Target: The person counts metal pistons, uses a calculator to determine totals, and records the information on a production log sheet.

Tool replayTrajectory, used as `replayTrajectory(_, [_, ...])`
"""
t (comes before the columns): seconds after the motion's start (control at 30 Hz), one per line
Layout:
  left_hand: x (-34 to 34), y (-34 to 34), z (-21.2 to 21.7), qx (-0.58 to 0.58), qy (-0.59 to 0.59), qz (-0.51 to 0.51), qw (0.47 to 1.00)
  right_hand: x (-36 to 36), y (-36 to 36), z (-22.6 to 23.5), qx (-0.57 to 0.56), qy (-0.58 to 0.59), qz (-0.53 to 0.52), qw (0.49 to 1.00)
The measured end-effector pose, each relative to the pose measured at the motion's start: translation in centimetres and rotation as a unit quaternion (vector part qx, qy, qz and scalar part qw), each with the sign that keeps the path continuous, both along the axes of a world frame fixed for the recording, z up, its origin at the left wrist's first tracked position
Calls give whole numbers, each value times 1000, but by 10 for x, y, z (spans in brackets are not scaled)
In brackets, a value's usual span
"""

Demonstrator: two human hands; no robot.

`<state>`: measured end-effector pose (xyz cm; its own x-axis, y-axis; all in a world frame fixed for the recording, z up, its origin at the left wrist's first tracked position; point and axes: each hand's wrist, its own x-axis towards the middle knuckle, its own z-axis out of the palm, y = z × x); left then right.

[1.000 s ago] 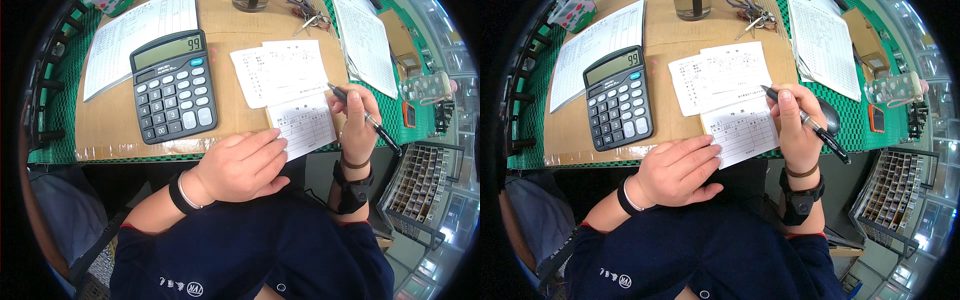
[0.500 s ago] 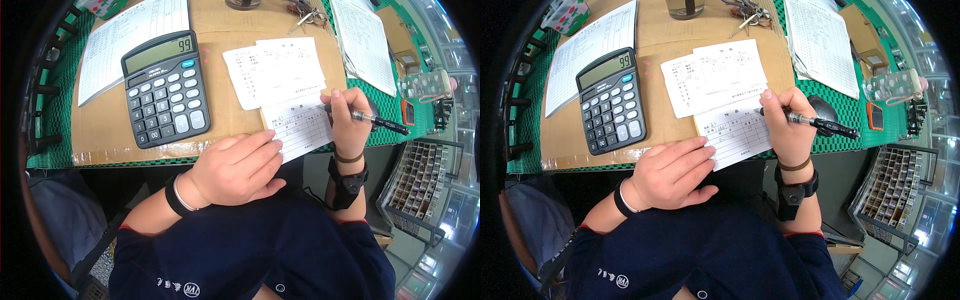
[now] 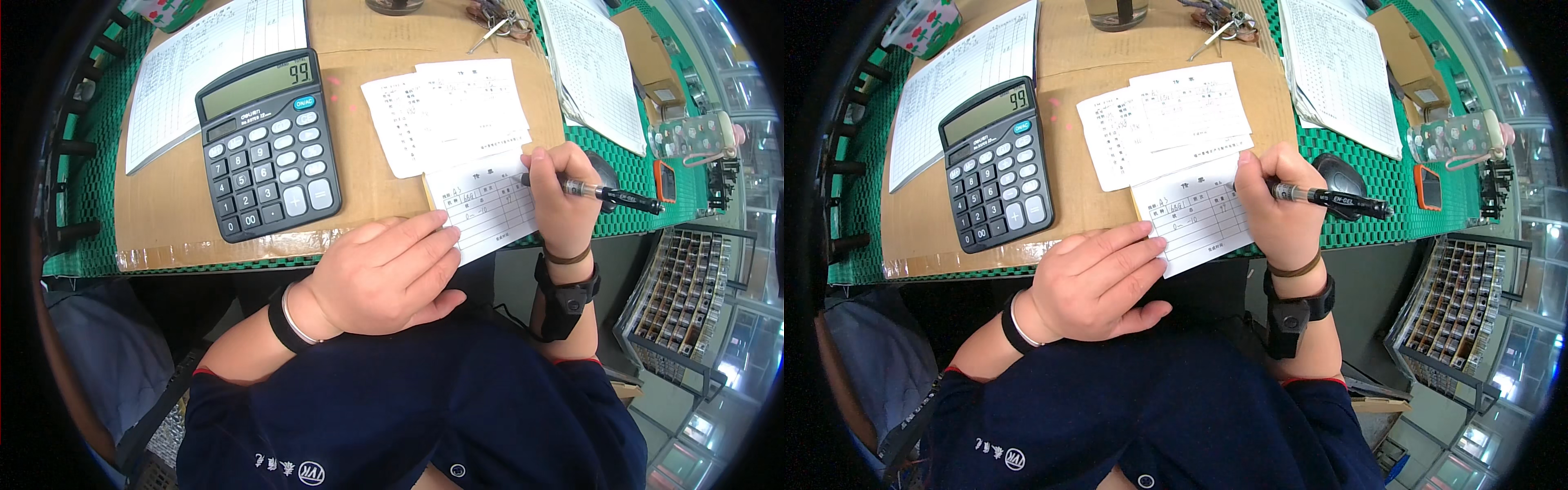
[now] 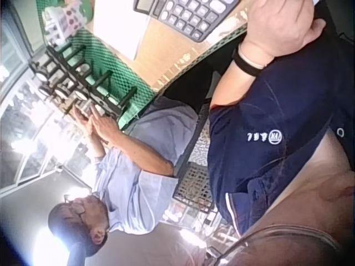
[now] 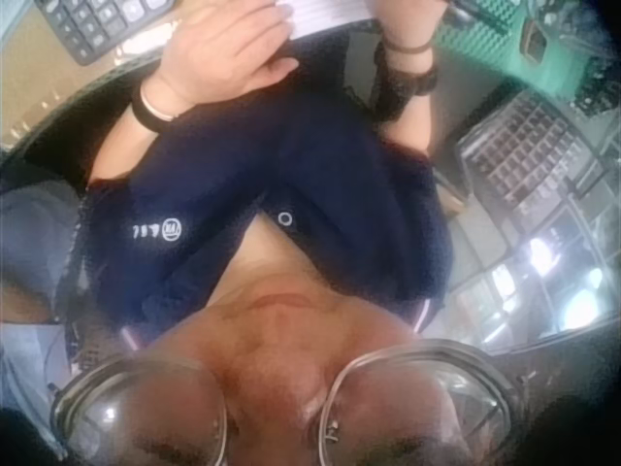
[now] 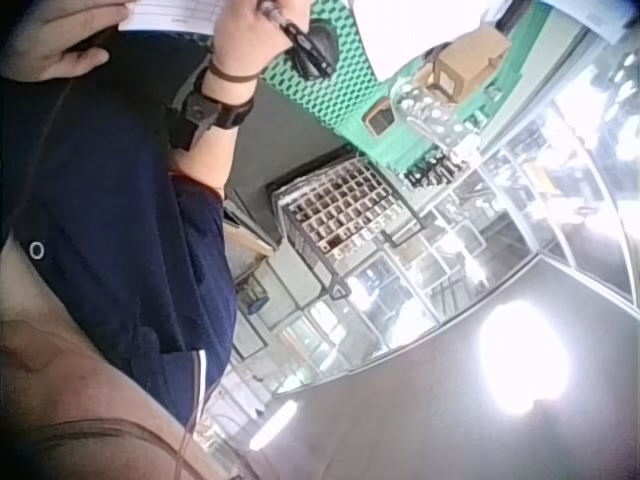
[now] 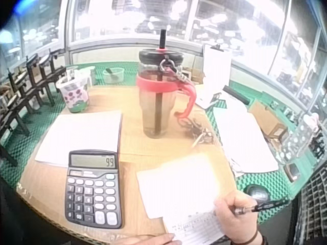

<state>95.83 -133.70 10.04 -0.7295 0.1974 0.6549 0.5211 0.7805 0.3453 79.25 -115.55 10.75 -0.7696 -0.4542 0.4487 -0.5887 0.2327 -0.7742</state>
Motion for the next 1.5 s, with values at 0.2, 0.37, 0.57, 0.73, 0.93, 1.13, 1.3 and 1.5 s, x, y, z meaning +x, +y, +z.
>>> replayTrajectory(0.2, [0,0,0,2,-2,-1,1000,3,-6,6,0,7,-15,1000])
replayTrajectory(0.37, [0,0,0,1,-1,0,1000,2,-3,3,-3,24,-6,1000])
replayTrajectory(0.57, [0,0,0,-3,1,-3,1000,4,-5,4,-5,22,-25,999])
replayTrajectory(0.73, [0,0,0,-1,-4,-3,1000,1,-2,1,2,31,-16,999])
replayTrajectory(0.93, [0,1,-1,0,4,0,1000,4,-3,6,1,27,-15,1000])
replayTrajectory(1.13, [-1,1,-1,3,8,3,1000,11,2,6,-63,0,-11,998])
replayTrajectory(1.3, [0,0,0,0,7,2,1000,10,3,5,-5,31,21,999])
replayTrajectory(1.5, [0,0,-1,0,6,-2,1000,8,4,4,14,37,26,999])
